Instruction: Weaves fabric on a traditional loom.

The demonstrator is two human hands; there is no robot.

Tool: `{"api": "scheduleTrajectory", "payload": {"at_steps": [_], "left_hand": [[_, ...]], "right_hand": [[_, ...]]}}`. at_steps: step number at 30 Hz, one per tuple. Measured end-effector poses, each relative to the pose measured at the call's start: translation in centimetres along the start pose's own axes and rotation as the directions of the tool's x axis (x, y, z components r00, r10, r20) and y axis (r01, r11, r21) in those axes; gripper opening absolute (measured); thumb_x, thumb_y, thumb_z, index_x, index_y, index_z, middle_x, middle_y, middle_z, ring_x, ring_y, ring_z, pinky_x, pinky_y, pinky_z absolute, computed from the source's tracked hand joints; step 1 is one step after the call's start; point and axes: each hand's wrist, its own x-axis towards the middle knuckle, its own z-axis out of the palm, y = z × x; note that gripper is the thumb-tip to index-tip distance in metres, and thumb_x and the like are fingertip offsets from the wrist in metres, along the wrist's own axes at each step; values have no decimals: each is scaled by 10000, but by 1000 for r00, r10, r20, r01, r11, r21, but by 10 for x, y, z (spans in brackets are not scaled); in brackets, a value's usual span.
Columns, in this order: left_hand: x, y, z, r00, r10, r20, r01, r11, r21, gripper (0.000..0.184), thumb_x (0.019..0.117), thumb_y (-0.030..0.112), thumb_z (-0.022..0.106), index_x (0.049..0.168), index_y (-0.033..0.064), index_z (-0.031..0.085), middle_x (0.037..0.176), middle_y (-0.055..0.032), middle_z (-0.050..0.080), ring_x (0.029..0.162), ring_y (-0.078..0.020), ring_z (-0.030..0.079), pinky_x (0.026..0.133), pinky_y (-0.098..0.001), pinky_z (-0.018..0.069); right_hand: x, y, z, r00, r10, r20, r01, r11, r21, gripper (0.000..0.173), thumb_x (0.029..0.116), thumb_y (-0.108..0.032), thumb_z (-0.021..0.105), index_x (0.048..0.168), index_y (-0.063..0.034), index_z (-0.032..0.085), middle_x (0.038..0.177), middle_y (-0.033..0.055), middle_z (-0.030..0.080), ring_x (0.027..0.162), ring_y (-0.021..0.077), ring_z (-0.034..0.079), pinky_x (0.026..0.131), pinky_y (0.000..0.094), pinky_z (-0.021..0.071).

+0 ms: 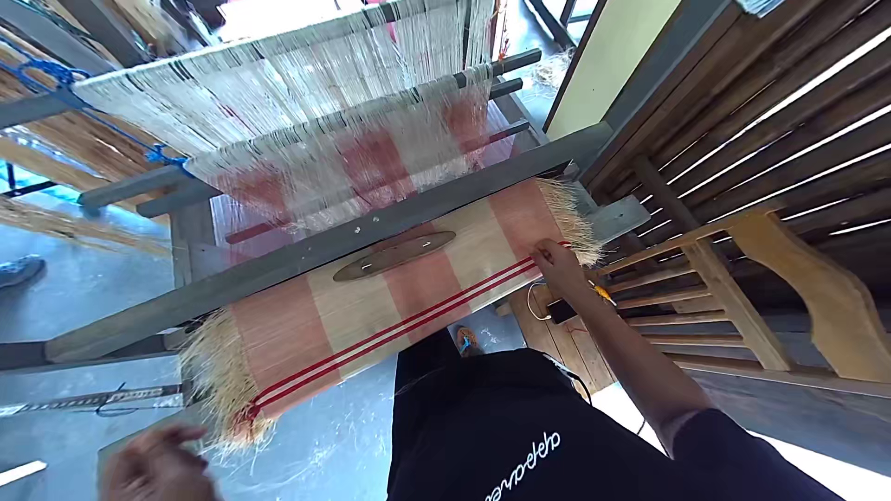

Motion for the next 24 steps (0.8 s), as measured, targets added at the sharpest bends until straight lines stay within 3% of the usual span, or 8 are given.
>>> {"api": "scheduleTrajectory", "payload": {"at_steps": [3, 7, 10, 14, 17, 19, 21, 24], "left_hand": [[-4, 1, 78, 992, 77, 104, -83, 995, 58, 282, 1091, 166, 403, 1057, -50, 581, 792, 68, 555, 658, 56, 530, 623, -150, 477], [-10, -5, 129, 980, 94, 175, -104, 993, 52, 310, 1092, 208, 402, 1018, -27, 591, 781, 51, 534, 664, 53, 512, 634, -130, 446], [-3, -9, 145, 985, 41, 167, -58, 994, 98, 327, 1101, 227, 376, 1004, -18, 569, 798, 26, 518, 669, 34, 489, 618, -140, 411], [10, -19, 154, 991, 24, 134, -52, 977, 206, 383, 1110, 239, 358, 1035, -64, 580, 840, -42, 544, 748, -10, 518, 705, -176, 434], [30, -26, 162, 990, 81, 116, -115, 941, 320, 416, 1105, 227, 364, 1095, -131, 576, 1030, -268, 588, 988, -294, 585, 924, -413, 468], [56, -17, 166, 982, 133, 133, -175, 905, 389, 470, 1104, 238, 355, 1218, -171, 558, 1278, -404, 524, 1250, -491, 512, 1108, -544, 387], [93, -3, 174, 958, 248, 146, -287, 857, 428, 477, 1101, 243, 369, 1253, -165, 565, 1410, -411, 461, 1384, -537, 401, 1196, -563, 291], [153, 18, 189, 917, 345, 199, -398, 787, 471, 462, 1101, 264, 365, 1216, -122, 592, 1439, -362, 476, 1392, -529, 404, 1177, -605, 294]], "right_hand": [[46, 4, -4, 985, -93, -148, 91, 996, -22, 292, 1047, -242, 569, 1151, 2, 690, 1069, 202, 693, 987, 347, 679, 915, 539, 546], [118, 21, -20, 936, -59, -347, 72, 997, 25, 304, 1012, -197, 587, 1202, 23, 675, 1155, 222, 692, 1115, 364, 661, 1007, 533, 517], [156, 9, -38, 955, 165, -246, -140, 983, 118, 350, 992, -193, 593, 1266, 17, 646, 1255, 228, 670, 1205, 365, 632, 1041, 568, 487], [187, -25, -60, 917, 380, -119, -368, 923, 117, 316, 1000, -164, 532, 1128, 113, 617, 1171, 327, 630, 1128, 462, 618, 926, 656, 480], [217, -25, -70, 934, 357, -19, -356, 934, 22, 316, 1014, -146, 528, 1184, 108, 608, 1243, 321, 610, 1194, 449, 592, 975, 640, 465], [230, -15, -69, 970, 241, 36, -238, 969, -68, 289, 999, -100, 540, 1211, 51, 665, 1273, 288, 632, 1234, 424, 587, 1025, 629, 449], [236, -5, -70, 989, 131, 71, -120, 982, -148, 305, 977, -96, 579, 1254, -31, 690, 1296, 242, 650, 1261, 403, 592, 1061, 632, 449], [230, 4, -65, 993, 39, 108, -9, 964, -264, 237, 980, -210, 650, 1056, -7, 745, 1111, 256, 707, 1108, 437, 657, 974, 673, 481]]}}
